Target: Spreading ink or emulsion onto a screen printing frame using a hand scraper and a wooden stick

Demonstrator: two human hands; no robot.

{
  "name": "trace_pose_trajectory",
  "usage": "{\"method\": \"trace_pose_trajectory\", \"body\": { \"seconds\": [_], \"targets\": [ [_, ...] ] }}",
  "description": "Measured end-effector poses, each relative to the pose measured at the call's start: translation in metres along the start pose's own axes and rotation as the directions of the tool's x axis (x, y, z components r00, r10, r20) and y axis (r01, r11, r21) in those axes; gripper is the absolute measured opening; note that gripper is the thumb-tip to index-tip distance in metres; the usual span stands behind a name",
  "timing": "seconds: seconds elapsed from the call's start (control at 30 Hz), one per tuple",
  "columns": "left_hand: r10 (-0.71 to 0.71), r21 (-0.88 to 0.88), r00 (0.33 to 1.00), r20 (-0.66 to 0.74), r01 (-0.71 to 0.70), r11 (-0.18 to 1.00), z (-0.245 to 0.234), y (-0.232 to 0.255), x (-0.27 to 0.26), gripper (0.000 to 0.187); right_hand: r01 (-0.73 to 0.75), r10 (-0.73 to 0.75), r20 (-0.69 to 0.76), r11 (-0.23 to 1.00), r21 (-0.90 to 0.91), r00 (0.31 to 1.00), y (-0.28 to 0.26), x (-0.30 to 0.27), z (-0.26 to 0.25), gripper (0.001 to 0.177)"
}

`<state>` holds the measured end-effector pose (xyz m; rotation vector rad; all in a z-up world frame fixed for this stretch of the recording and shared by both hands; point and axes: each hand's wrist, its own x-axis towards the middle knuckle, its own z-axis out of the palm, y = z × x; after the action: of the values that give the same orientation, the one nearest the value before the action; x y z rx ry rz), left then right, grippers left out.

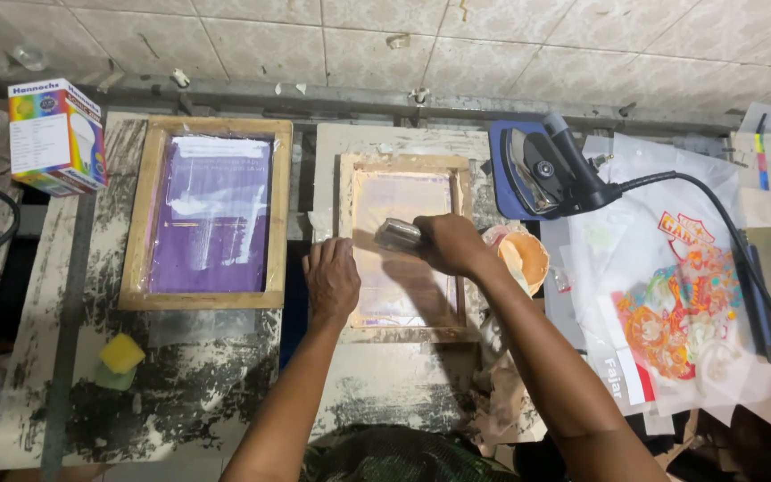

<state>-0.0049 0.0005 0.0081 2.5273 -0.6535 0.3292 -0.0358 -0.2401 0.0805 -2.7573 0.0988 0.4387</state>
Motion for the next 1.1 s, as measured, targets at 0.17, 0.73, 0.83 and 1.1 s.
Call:
{"method": "trace_pose_trajectory", "body": {
  "seconds": [0.17,0.73,0.83,1.1],
  "targets": [
    [-0.042,-0.014,0.999,0.03,0.042,0.999,0.011,-0.006,-0.002,0.019,0.045,-0.066,0.224,0.994,0.1,0.972,-0.013,-0.008,-0.014,0.039],
    [-0.041,-0.106,0.999,0.012,0.042,0.994,0.002,-0.005,-0.002,0.019,0.137,-0.146,0.431,0.989,0.052,0.89,-0.002,0.042,0.039,0.033],
    [-0.042,-0.071,0.999,0.007,0.042,0.997,0.0,-0.004,0.0,0.02,0.106,-0.125,0.427,0.992,0.068,0.895,-0.001,0.059,0.021,0.033],
    [-0.071,-0.132,0.997,-0.017,0.068,0.989,0.006,-0.007,0.0,0.021,0.06,-0.066,0.303,0.998,0.029,0.951,0.038,0.119,0.014,0.038]
  ]
}}
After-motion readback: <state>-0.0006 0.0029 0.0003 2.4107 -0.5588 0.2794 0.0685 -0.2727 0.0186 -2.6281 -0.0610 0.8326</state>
